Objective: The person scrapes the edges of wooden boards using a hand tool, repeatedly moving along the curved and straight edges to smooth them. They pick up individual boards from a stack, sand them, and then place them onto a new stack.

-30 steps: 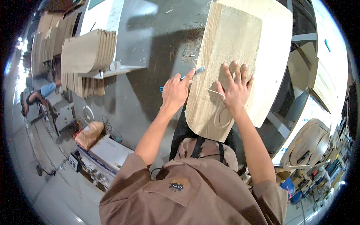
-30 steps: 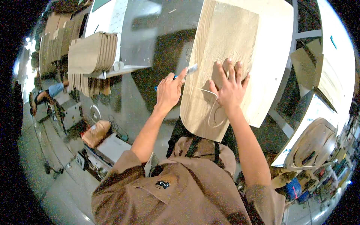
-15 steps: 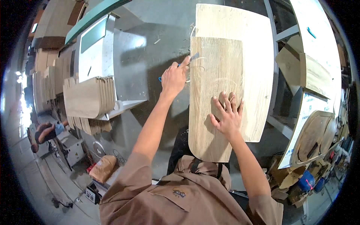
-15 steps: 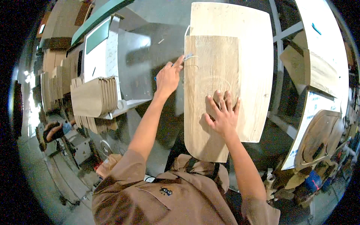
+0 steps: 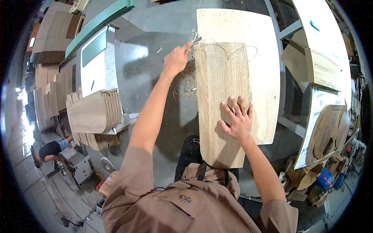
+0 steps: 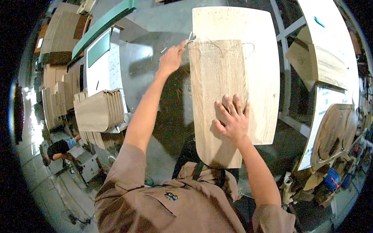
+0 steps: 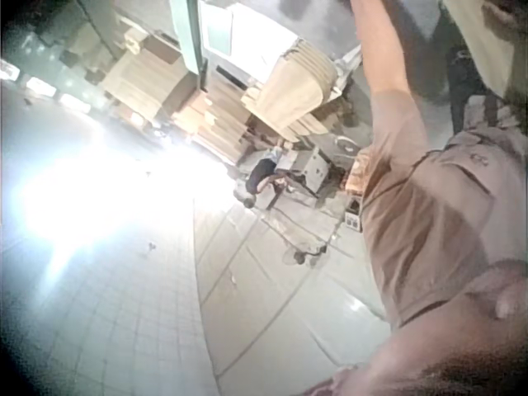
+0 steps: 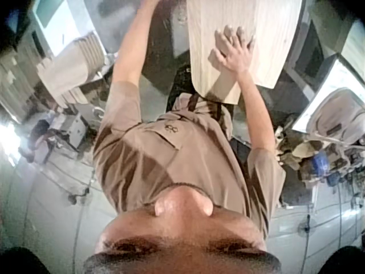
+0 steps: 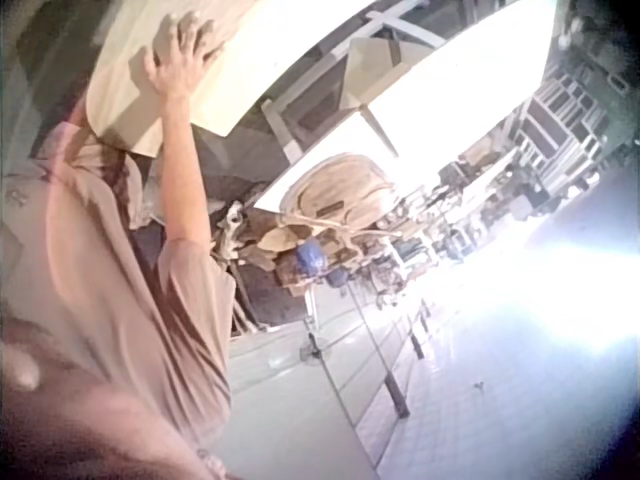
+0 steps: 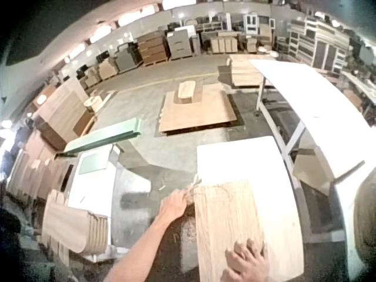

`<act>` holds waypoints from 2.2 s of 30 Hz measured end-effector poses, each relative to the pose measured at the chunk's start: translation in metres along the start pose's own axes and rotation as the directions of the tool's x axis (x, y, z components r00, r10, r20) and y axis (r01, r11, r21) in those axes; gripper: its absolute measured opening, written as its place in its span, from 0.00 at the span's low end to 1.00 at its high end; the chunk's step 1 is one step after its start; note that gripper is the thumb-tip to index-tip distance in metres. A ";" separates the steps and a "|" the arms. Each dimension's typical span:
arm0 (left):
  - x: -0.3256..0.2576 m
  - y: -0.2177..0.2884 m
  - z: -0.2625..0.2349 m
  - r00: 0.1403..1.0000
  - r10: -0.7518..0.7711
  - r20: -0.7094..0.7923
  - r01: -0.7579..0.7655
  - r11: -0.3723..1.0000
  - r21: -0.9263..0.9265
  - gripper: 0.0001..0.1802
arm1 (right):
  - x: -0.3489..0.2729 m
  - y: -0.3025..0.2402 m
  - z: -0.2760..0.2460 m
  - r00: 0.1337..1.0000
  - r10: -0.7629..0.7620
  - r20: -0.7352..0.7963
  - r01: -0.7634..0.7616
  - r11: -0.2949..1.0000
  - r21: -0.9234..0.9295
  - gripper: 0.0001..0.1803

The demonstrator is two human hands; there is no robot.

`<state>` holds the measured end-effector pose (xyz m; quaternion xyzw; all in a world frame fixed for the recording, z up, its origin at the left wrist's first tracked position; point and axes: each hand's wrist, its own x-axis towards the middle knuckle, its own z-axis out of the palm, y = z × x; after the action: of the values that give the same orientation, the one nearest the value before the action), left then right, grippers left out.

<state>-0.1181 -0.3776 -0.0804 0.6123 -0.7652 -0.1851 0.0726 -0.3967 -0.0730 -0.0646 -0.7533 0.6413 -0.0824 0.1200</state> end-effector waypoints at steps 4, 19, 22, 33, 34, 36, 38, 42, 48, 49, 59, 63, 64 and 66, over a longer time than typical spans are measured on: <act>-0.002 -0.004 -0.007 0.990 -0.025 0.138 0.037 0.996 -0.081 0.25 | -0.005 0.003 0.000 1.000 -0.024 -0.006 0.024 1.000 0.008 0.41; 0.025 -0.055 -0.062 0.865 0.161 0.475 -0.212 0.976 0.055 0.28 | -0.016 0.010 0.005 0.995 -0.089 0.048 0.090 0.996 -0.018 0.40; 0.031 -0.036 -0.074 0.832 0.174 0.527 -0.308 0.935 0.178 0.29 | -0.019 0.012 0.005 0.995 -0.066 0.070 0.069 0.997 -0.034 0.41; 0.043 -0.033 -0.086 0.792 0.186 0.582 -0.397 0.881 0.258 0.27 | -0.015 0.009 0.009 0.997 -0.062 0.040 0.062 0.998 0.000 0.40; 0.044 -0.035 -0.083 0.789 0.219 0.574 -0.430 0.864 0.263 0.26 | -0.015 0.009 0.009 0.997 -0.060 0.038 0.060 0.998 -0.001 0.39; 0.047 -0.037 -0.080 0.783 0.218 0.582 -0.431 0.865 0.256 0.26 | -0.015 0.009 0.008 0.997 -0.059 0.041 0.059 0.998 0.000 0.39; 0.047 -0.035 -0.078 0.773 0.218 0.595 -0.434 0.867 0.246 0.27 | -0.015 0.010 0.009 0.997 -0.055 0.048 0.055 0.998 0.002 0.38; 0.041 -0.035 -0.072 0.808 0.221 0.546 -0.423 0.863 0.276 0.27 | -0.014 0.011 0.010 0.998 -0.058 0.021 0.058 0.998 0.021 0.37; 0.055 -0.061 -0.033 0.724 0.184 0.664 -0.532 0.762 0.369 0.25 | -0.015 0.012 0.002 0.999 -0.049 0.015 0.049 0.999 0.014 0.37; 0.053 -0.083 -0.010 0.643 0.091 0.760 -0.629 0.629 0.457 0.25 | -0.015 0.011 0.002 0.999 -0.042 0.032 0.041 0.999 0.011 0.37; -0.001 -0.098 0.049 0.932 -0.285 0.225 0.322 0.363 -0.874 0.22 | -0.020 0.013 0.013 0.998 -0.026 0.059 0.026 1.000 0.000 0.42; -0.002 -0.045 0.059 0.995 -0.017 0.103 0.085 0.704 -0.705 0.25 | -0.029 0.016 0.013 0.968 -0.019 0.249 -0.018 0.989 0.144 0.45; -0.013 -0.038 0.063 0.981 -0.084 0.174 0.190 0.575 -0.796 0.29 | -0.022 0.014 0.004 0.963 -0.024 0.269 -0.026 0.983 0.181 0.44; -0.022 -0.132 0.093 0.942 -0.149 0.302 0.335 0.479 -0.811 0.27 | 0.006 0.004 0.010 0.982 -0.177 0.073 0.173 0.984 0.051 0.43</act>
<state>-0.0243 -0.3618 -0.2128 0.5784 -0.4833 -0.6021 0.2634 -0.3971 -0.0787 -0.0759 -0.8065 0.5655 -0.0778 0.1539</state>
